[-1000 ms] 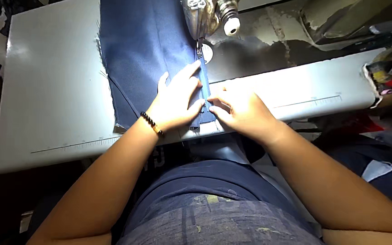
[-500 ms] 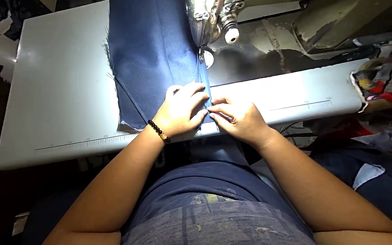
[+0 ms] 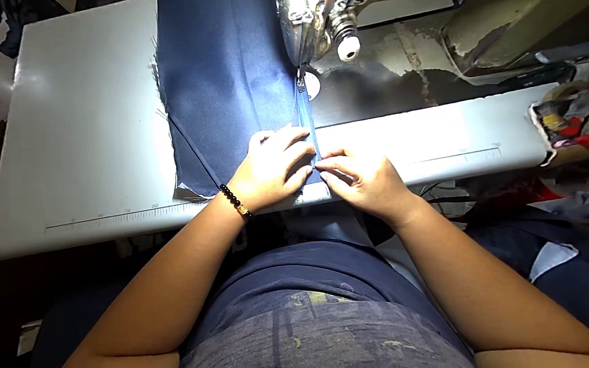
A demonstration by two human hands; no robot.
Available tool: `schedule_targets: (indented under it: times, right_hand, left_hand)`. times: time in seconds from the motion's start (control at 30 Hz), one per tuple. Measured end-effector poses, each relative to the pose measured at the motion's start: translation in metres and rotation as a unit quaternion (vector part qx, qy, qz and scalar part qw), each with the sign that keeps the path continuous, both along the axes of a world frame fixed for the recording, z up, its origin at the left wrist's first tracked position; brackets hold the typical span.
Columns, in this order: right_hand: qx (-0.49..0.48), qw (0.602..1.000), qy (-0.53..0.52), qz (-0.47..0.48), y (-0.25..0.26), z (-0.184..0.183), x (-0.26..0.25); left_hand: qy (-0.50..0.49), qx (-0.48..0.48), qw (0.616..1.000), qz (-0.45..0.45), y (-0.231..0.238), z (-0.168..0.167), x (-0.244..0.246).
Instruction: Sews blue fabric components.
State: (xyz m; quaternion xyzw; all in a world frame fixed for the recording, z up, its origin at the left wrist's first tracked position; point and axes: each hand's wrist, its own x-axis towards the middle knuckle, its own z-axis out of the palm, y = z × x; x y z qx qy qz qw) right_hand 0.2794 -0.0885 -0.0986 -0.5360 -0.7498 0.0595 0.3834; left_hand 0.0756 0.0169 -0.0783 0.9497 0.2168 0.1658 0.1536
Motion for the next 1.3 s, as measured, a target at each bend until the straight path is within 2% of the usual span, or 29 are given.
schedule_targets:
  times: [0.27, 0.53, 0.8, 1.0, 1.2, 1.3]
  right_hand:
    - [0.001, 1.000, -0.007, 0.016, -0.001, -0.002, 0.002]
    - [0.003, 1.000, -0.002, 0.030, 0.000, -0.001, 0.003]
    - [-0.039, 0.997, -0.030, 0.050, 0.004, 0.011, 0.005]
    - [-0.039, 0.995, -0.074, 0.061, 0.036, 0.016, 0.016]
    - [-0.096, 0.990, -0.103, 0.028, 0.072, 0.026, 0.026]
    - [-0.126, 0.984, -0.126, -0.023, 0.084, 0.028, 0.024]
  left_hand:
    - [-0.021, 0.011, 1.000, 0.001, -0.001, -0.001, -0.001]
    - [0.011, 0.025, 0.999, 0.019, -0.003, -0.001, 0.000]
    - [0.022, -0.020, 1.000, 0.010, 0.004, 0.003, 0.001]
    - [0.027, -0.021, 0.999, -0.002, 0.037, 0.005, 0.011]
    - [-0.008, -0.013, 1.000, 0.013, 0.087, 0.005, 0.026]
    - [-0.006, 0.003, 1.000, 0.005, 0.112, 0.005, 0.033]
